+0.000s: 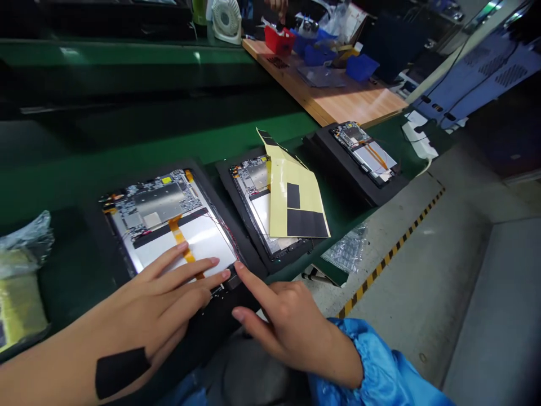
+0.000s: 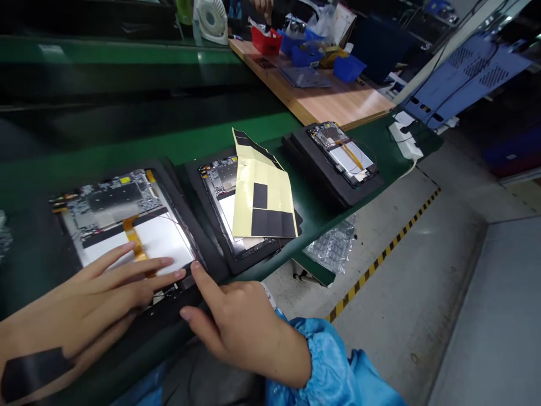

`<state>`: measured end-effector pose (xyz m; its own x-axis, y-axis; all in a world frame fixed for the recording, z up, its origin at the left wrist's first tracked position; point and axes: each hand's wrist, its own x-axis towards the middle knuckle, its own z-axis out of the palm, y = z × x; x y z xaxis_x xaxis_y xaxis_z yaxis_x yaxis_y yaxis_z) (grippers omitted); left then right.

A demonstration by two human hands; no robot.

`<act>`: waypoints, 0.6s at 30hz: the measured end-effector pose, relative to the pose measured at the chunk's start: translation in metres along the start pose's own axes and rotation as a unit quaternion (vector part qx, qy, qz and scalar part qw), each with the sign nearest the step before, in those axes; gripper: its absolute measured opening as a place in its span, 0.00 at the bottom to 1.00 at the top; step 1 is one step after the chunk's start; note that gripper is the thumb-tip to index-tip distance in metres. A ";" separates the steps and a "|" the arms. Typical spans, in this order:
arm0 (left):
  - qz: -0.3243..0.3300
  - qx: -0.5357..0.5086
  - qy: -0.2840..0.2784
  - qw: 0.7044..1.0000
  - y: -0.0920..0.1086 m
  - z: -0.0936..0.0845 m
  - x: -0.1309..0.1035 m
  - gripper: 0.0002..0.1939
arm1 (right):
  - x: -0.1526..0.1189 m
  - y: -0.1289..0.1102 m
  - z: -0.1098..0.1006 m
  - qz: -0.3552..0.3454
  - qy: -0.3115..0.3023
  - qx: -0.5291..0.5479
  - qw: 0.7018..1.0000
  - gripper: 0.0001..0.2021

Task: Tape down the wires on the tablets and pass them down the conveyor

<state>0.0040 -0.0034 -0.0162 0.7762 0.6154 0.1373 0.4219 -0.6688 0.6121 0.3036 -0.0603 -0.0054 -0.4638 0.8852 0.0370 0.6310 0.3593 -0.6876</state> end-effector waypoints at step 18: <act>-0.170 -0.233 0.097 0.953 0.068 -0.008 0.004 0.22 | 0.045 -0.034 -0.048 -0.266 0.235 0.055 0.933 0.08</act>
<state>0.0318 -0.0430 0.0318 0.5114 0.8592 -0.0171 0.3445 -0.1867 0.9200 0.2906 -0.0182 0.0548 -0.3525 0.6306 0.6914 0.3088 0.7759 -0.5502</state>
